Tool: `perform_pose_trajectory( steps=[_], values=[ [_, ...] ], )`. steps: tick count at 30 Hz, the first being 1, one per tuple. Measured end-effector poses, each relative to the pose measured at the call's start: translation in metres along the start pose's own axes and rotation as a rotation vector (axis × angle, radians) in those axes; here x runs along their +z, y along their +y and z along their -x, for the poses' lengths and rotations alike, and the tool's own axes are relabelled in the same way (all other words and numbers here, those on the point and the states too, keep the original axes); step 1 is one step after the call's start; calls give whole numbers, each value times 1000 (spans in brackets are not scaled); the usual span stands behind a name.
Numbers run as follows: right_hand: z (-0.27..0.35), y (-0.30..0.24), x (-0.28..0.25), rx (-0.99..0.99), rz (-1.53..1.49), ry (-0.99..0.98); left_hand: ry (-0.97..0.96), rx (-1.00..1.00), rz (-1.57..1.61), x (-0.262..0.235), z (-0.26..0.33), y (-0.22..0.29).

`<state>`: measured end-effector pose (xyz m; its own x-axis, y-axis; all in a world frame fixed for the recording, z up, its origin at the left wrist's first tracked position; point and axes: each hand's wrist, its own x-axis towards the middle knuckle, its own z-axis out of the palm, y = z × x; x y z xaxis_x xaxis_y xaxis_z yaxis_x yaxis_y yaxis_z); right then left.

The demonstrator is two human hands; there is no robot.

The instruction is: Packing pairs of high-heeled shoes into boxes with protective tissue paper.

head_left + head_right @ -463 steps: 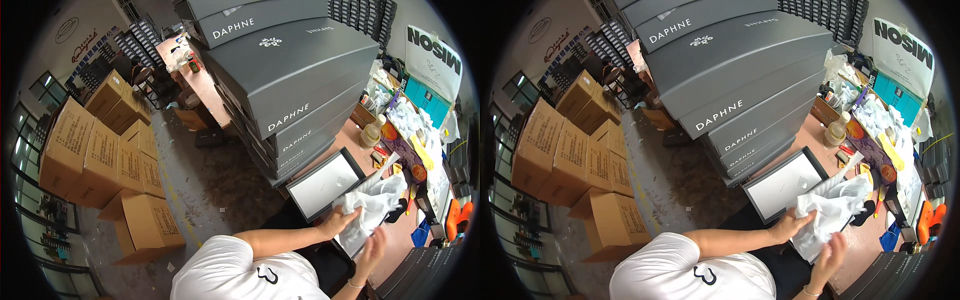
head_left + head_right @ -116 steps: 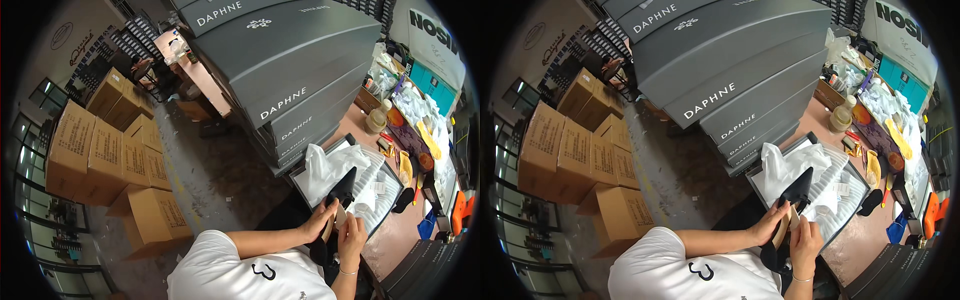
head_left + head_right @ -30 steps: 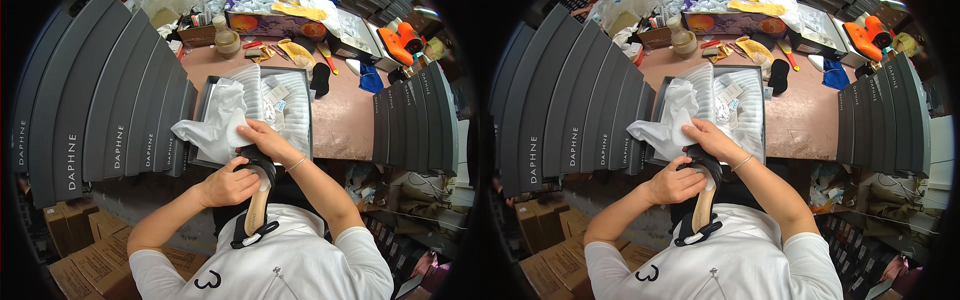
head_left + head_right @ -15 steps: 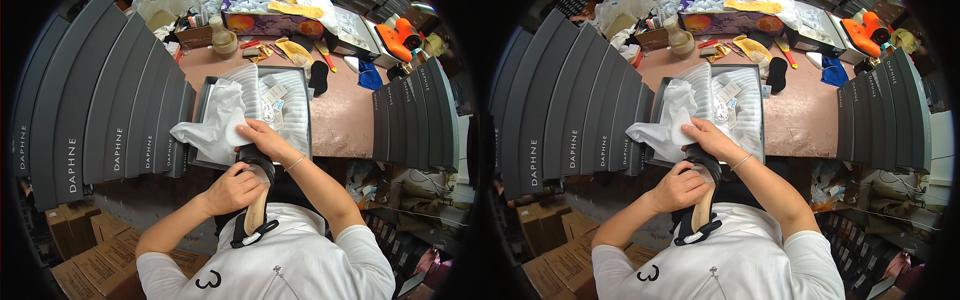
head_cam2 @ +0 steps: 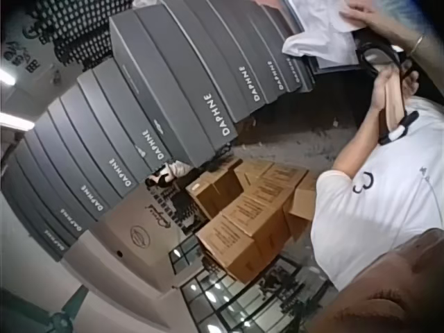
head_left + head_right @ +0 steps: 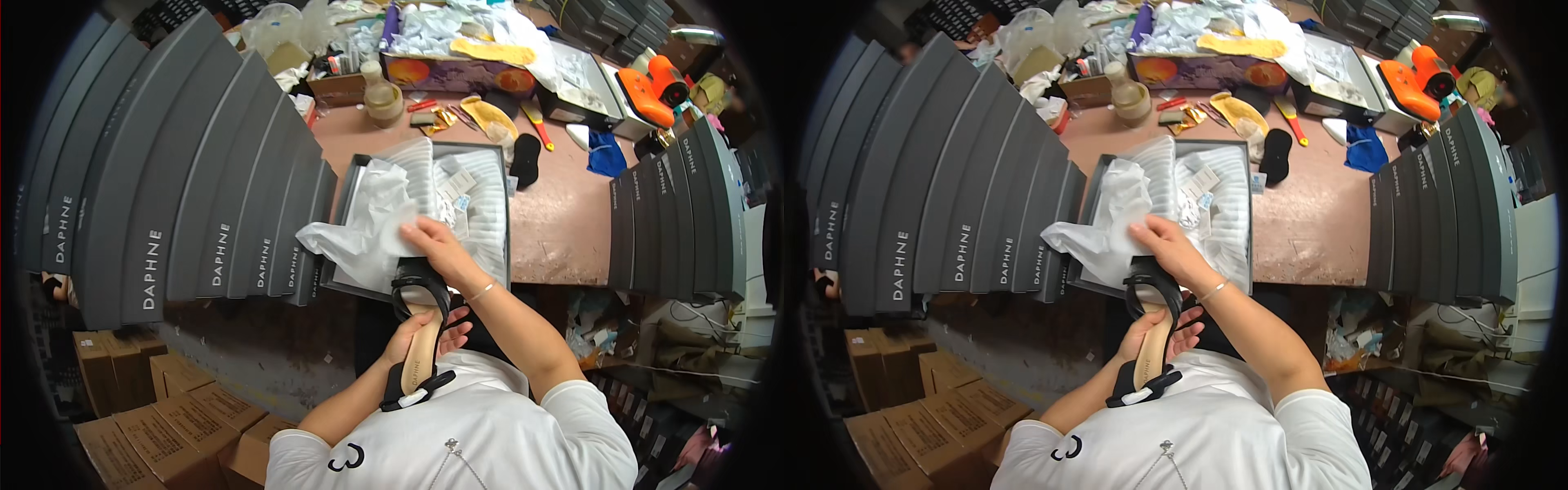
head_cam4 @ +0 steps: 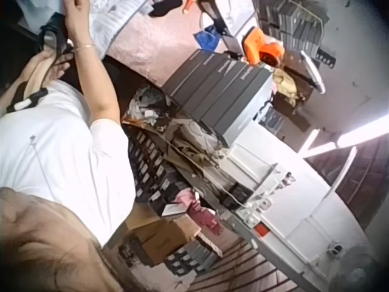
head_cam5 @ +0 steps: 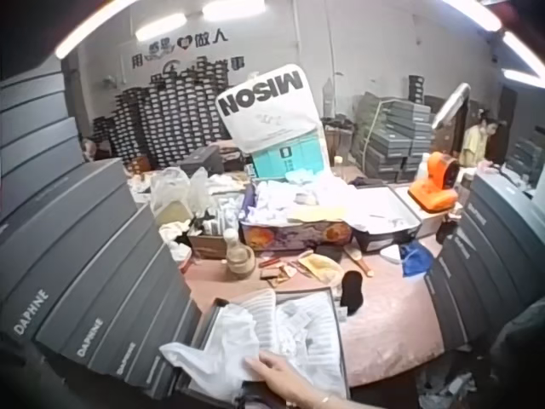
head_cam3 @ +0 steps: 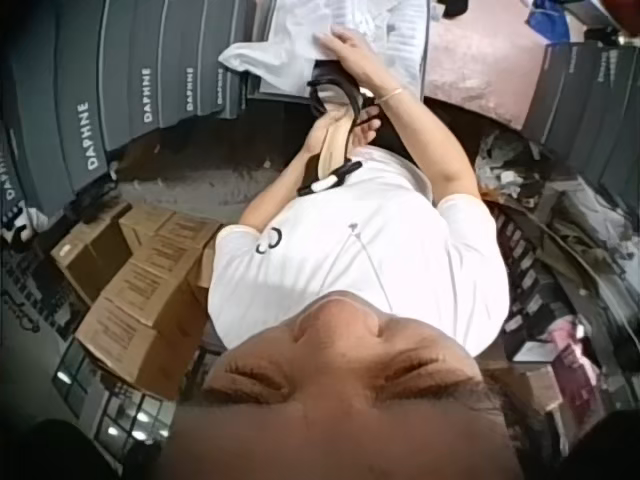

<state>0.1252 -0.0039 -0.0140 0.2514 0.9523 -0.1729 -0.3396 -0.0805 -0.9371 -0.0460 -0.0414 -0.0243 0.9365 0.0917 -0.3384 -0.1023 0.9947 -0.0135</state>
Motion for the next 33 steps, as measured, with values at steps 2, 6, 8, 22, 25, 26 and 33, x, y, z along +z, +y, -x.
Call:
perform_pose_trajectory(
  steps=[2, 6, 8, 22, 25, 26, 33],
  values=[
    [-5, -9, -10, -412, 118, 238, 33, -53, 223, -18, 1, 14],
    [52, -57, -2, -458, 665, -30, 346, 372, -255, 15, 0, 35],
    [58, -29, 8, -520, 1067, -69, 227, 430, -445, 31, -5, 28],
    [-36, 1, -94, -265, 1465, -58, 421, 364, -411, 29, -22, 38],
    [-48, 22, -91, -275, 1555, -59, 351, 383, -443, 29, -28, 46],
    [-38, 2, -83, -208, 1490, -11, 316, 386, -407, 20, -28, 50],
    [49, -28, -7, -441, 998, 74, 315, 440, -341, 44, -36, 36]
  ],
)
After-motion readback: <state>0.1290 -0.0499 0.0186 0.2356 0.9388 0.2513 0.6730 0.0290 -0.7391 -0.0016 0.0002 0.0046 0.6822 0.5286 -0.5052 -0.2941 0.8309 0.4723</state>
